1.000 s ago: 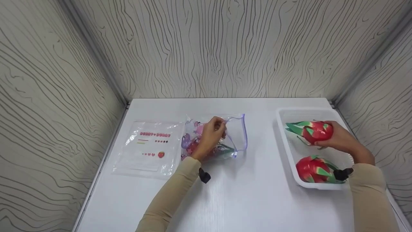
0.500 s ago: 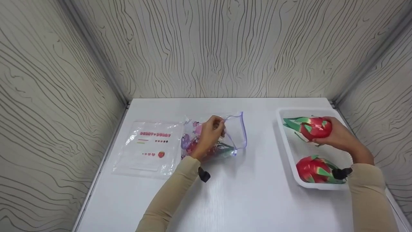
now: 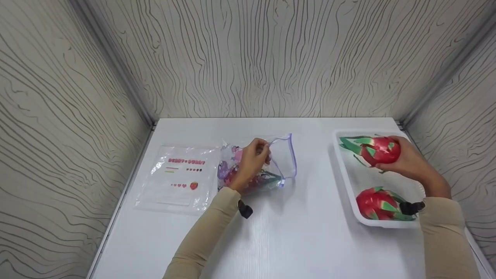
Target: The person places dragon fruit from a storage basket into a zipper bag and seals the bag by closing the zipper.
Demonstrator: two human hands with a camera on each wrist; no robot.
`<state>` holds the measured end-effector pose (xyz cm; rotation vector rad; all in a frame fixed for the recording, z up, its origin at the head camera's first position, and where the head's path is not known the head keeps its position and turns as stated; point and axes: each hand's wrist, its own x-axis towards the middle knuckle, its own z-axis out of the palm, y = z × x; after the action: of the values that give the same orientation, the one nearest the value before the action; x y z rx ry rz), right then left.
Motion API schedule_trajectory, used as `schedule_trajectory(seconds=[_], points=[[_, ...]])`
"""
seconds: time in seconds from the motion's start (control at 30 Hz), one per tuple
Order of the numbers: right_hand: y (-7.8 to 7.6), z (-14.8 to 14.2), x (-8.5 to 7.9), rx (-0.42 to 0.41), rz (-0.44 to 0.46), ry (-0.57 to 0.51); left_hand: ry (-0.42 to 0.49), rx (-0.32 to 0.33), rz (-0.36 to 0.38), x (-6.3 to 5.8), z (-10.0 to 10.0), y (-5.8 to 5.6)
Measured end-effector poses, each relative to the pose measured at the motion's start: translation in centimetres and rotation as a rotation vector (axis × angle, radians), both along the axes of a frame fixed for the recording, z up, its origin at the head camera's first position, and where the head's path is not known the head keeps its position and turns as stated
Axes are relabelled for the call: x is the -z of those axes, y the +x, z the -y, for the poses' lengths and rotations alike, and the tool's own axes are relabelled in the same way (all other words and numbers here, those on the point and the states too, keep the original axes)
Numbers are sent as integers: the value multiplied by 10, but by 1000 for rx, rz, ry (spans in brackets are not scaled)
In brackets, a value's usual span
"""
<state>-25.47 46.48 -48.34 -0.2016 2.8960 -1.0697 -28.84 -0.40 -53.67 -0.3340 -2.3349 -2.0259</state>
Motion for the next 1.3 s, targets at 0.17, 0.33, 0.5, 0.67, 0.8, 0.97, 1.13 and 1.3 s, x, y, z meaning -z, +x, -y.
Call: schedule_trajectory(seconds=[0.17, 0.33, 0.5, 0.67, 0.8, 0.97, 1.13, 1.3], points=[[0, 5, -4, -4, -7, -2, 27, 5, 27, -1, 0, 0], [0, 11, -6, -7, -13, 24, 37, 3, 35, -2, 0, -1], [-1, 19, -8, -20, -22, 34, 14, -1, 33, -3, 1, -1], [-2, 26, -9, -42, -55, 22, -4, -11, 14, -4, 1, -3], [-3, 29, -8, -55, -69, 11, 5, -11, -26, -3, 0, -4], [-2, 34, -8, -56, -58, 1, 5, -13, -15, -5, 0, -3], [-3, 40, -9, -53, -51, 10, -12, -29, -8, -8, 0, -3], [-5, 46, -9, -61, -59, 10, -12, -28, -13, -8, 0, -3]])
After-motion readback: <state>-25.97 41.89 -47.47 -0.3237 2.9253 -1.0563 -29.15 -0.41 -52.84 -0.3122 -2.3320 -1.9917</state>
